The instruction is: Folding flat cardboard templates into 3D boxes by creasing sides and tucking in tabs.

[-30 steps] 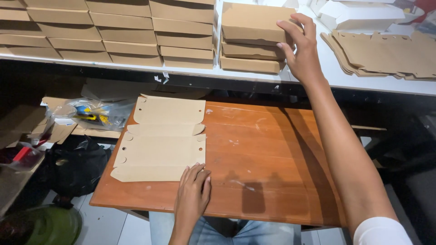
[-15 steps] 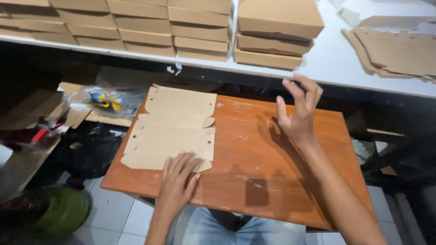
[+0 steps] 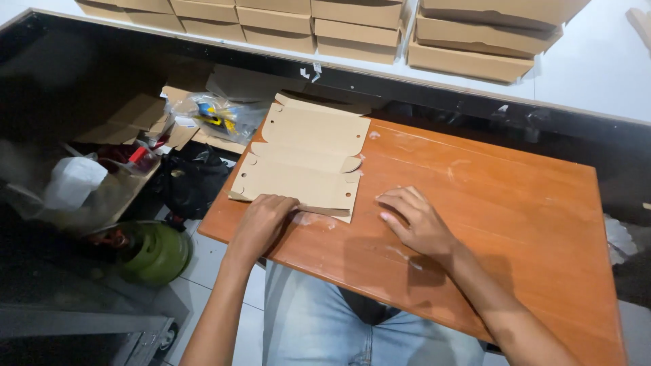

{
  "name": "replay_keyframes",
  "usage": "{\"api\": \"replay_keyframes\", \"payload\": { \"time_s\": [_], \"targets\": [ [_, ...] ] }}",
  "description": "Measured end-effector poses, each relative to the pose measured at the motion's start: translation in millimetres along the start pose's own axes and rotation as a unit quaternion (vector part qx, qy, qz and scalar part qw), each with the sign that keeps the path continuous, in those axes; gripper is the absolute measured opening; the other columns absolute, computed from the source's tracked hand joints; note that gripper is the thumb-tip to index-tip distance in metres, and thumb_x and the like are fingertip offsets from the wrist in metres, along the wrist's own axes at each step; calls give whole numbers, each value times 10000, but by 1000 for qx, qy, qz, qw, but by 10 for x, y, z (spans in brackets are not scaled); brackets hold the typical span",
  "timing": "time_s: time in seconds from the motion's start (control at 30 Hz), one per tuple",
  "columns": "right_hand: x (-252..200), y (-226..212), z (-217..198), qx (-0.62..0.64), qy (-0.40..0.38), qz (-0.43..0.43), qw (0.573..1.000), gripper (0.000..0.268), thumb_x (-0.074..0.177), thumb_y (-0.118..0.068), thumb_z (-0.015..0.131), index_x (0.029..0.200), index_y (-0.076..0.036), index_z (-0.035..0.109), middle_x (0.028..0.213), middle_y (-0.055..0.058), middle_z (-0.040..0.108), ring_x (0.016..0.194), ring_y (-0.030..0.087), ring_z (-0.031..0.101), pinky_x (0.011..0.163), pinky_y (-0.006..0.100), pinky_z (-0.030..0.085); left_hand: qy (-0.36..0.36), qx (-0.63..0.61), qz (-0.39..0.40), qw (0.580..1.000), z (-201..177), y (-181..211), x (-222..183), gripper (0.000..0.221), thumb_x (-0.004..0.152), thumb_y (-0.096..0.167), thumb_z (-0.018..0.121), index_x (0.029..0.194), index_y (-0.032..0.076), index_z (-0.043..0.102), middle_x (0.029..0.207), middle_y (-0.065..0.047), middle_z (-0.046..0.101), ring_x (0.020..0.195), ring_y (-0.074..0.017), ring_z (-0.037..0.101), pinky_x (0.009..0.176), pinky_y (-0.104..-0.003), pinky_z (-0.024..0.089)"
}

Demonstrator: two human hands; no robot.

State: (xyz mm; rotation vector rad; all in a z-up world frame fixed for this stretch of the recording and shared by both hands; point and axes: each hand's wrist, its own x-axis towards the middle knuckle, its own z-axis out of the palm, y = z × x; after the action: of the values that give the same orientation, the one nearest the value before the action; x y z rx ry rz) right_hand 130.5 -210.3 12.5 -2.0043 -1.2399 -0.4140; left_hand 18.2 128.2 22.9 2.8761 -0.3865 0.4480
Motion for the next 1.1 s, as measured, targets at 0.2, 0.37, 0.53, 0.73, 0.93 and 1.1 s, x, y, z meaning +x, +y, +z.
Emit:
{"api": "replay_keyframes", "payload": {
  "time_s": [0.2, 0.37, 0.53, 0.73, 0.93, 1.1],
  "targets": [
    [11, -240, 36, 36, -28, 4, 999, 224, 982, -219, 668, 1150, -76, 712, 1077, 116, 709, 1006, 354, 679, 931, 483, 538, 38, -87, -54, 994, -140, 169, -32, 76, 931, 152, 725, 983, 189, 767, 898, 15, 801, 968, -176, 751, 960, -336, 533],
    [7, -314, 91, 73, -47, 17, 996, 246, 993, -267, 650, 1157, -96, 715, 1081, 110, 708, 1005, 354, 676, 915, 475, 546, -7, -240, -178, 954, -514, 331, 47, 54, 901, 162, 763, 929, 174, 808, 845, -17, 814, 926, -202, 765, 936, -371, 538],
    [4, -399, 159, 99, -72, 20, 992, 309, 979, -316, 668, 1202, -104, 697, 1152, 108, 687, 1071, 352, 655, 943, 479, 537, -35, -413, -260, 872, -542, 235, 15, 104, 830, 64, 814, 931, 40, 819, 789, -154, 799, 847, -218, 697, 876, -403, 537],
    [0, -463, 190, 86, -112, 41, 989, 462, 969, -392, 665, 1355, -141, 627, 1357, 99, 585, 1264, 355, 566, 1046, 474, 486, -24, -458, -284, 842, -614, 192, 45, 92, 842, 50, 788, 930, 29, 804, 781, -102, 745, 835, -208, 630, 878, -377, 508],
    [-59, -403, 285, -9, -132, 11, 991, 501, 980, -382, 655, 1427, -178, 560, 1410, 136, 481, 1313, 404, 502, 1080, 533, 451, 57, -313, -201, 927, -706, 315, 63, 47, 930, 139, 749, 936, 106, 782, 813, -80, 784, 883, -270, 759, 870, -395, 548],
    [-53, -382, 277, 36, -3, 12, 999, 787, 851, -356, 815, 1523, -157, 457, 1510, 177, 436, 1320, 407, 521, 1080, 514, 468, 334, -130, -4, 933, -645, 370, 148, 43, 991, 128, 729, 968, 160, 715, 919, 71, 757, 877, -197, 710, 950, -369, 450]
  ]
}}
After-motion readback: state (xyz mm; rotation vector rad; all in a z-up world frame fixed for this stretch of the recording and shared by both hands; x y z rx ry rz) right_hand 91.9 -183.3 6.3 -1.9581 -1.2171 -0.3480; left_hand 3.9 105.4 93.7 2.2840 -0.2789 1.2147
